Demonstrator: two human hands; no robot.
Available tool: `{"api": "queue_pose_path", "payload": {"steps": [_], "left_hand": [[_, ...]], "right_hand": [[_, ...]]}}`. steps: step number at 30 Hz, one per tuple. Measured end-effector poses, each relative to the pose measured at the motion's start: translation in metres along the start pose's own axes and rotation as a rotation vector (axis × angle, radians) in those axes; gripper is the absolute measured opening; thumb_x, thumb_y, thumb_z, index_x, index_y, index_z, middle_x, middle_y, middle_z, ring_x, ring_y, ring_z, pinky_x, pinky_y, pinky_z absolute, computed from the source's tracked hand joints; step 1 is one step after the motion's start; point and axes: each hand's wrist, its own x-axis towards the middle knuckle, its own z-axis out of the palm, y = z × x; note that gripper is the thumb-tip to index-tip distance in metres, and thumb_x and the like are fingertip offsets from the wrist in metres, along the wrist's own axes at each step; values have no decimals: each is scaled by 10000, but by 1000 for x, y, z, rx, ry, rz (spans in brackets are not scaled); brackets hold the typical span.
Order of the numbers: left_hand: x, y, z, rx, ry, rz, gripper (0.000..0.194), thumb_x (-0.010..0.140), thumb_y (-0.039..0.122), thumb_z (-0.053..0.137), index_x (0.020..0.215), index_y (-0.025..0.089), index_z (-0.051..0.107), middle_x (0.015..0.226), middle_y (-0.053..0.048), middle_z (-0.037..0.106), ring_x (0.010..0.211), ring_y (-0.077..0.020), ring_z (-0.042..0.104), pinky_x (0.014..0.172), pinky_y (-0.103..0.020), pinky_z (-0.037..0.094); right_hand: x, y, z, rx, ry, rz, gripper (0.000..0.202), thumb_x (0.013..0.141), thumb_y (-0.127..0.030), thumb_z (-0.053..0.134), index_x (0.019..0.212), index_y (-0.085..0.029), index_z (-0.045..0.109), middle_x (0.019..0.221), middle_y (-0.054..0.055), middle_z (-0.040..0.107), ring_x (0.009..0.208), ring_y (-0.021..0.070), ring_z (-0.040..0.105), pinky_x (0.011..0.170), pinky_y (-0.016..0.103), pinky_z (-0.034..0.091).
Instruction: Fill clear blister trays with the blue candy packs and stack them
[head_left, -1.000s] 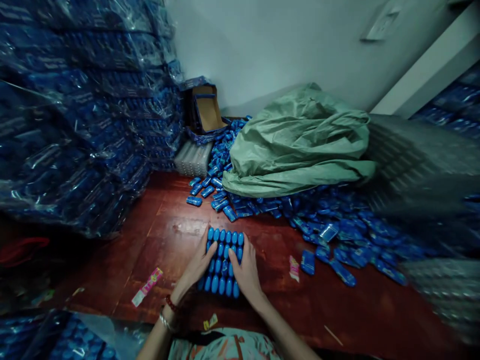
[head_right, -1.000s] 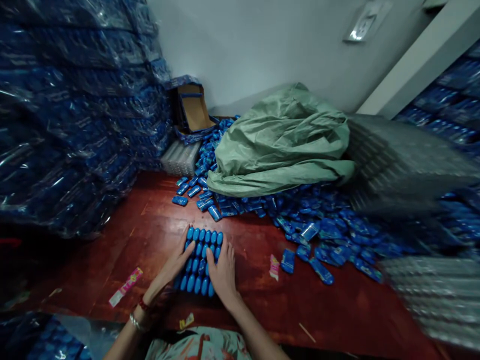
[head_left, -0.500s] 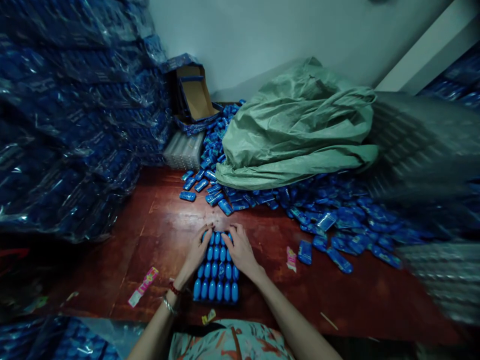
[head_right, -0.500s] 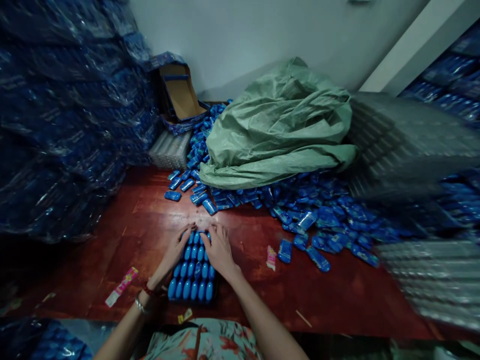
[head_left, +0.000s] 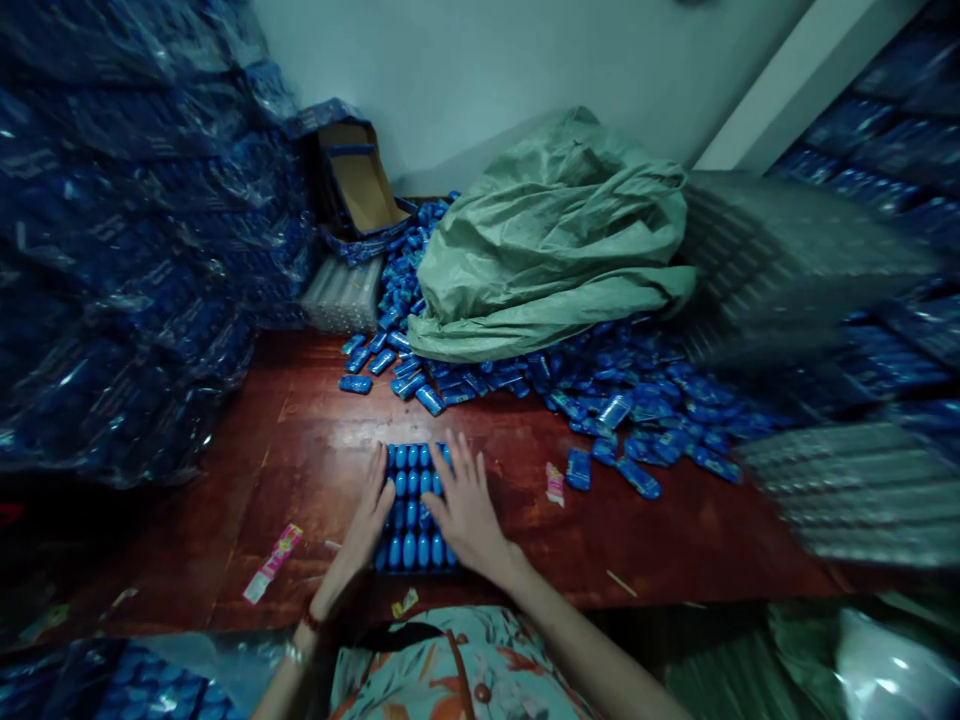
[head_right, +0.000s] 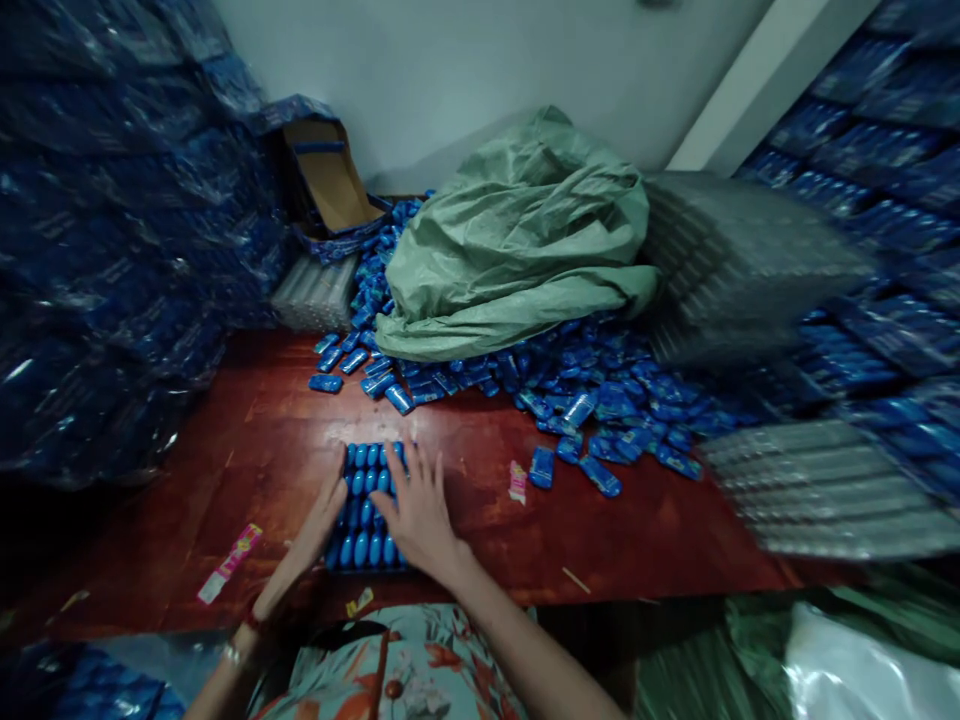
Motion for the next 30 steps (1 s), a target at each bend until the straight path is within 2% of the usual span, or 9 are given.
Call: {"api": "queue_pose_path", "payload": {"steps": [5,9,12,15,19,22,25,27,30], "left_hand": [[-11,8,23,65,5,-30,776,879,541,416,1488,217,62,1572,-44,30,1436,-195,7,1171,-395,22],[5,22,50,104,-61,-24,759,902,529,357,1488,196,10,1572,-60,2,1437,-194,1,1169,-406,29],[9,37,62,288,-20,84,734,909,521,335,1488,192,27,1571,-78,-21,1437,-219,-27,1162,-460,29],[12,50,69,604,2,276,662,906,508,343,1471,194,200,1566,-103,76,1435,-286,-30,1120,-582,11],[16,62,82,927,-154,425,549,914,472,315,1405,234,378,1527,-118,241,1423,-356,63,1027,-720,49],[14,68,94,1015,-138,432,554,915,460,296,1405,213,380,1516,-147,256,1412,-373,100,1003,-706,190],[10,71,104,1003,-93,416,566,912,448,305,1419,201,356,1512,-162,255,1405,-386,107,987,-683,256],[9,71,106,962,-104,428,567,898,440,343,1424,229,347,1504,-147,283,1402,-397,107,987,-695,246],[13,67,103,902,-172,459,573,868,448,401,1416,288,357,1490,-105,326,1402,-405,104,1001,-712,213]], "right_hand": [[-11,-6,1,-10,-14,-11,645,909,-446,458,1477,-307,186,1551,-12,150,1420,304,104,1121,526,271],[-17,34,-35,32,207,33,472,901,-395,503,1364,-405,411,1427,-51,432,1309,229,413,1021,401,439],[-55,88,-92,-68,722,292,244,851,-428,559,1023,-302,678,1036,22,684,953,207,636,836,363,518],[-123,141,-165,-211,1138,539,421,871,-515,439,930,-150,639,868,89,658,807,210,599,750,384,488],[-215,177,-256,-400,1462,739,566,793,-656,400,855,-128,594,776,87,604,747,214,542,692,371,439],[-252,188,-306,-480,1467,782,570,747,-688,440,771,-140,597,729,79,598,721,209,530,685,358,423],[-255,199,-339,-503,1319,761,535,753,-659,474,739,-146,625,712,69,617,697,195,534,691,345,423],[-245,206,-349,-512,1195,729,485,771,-614,502,755,-154,654,743,67,638,720,194,543,709,336,420],[-223,214,-343,-571,1035,688,382,786,-539,558,814,-181,689,843,77,648,837,217,534,771,344,389]]}}
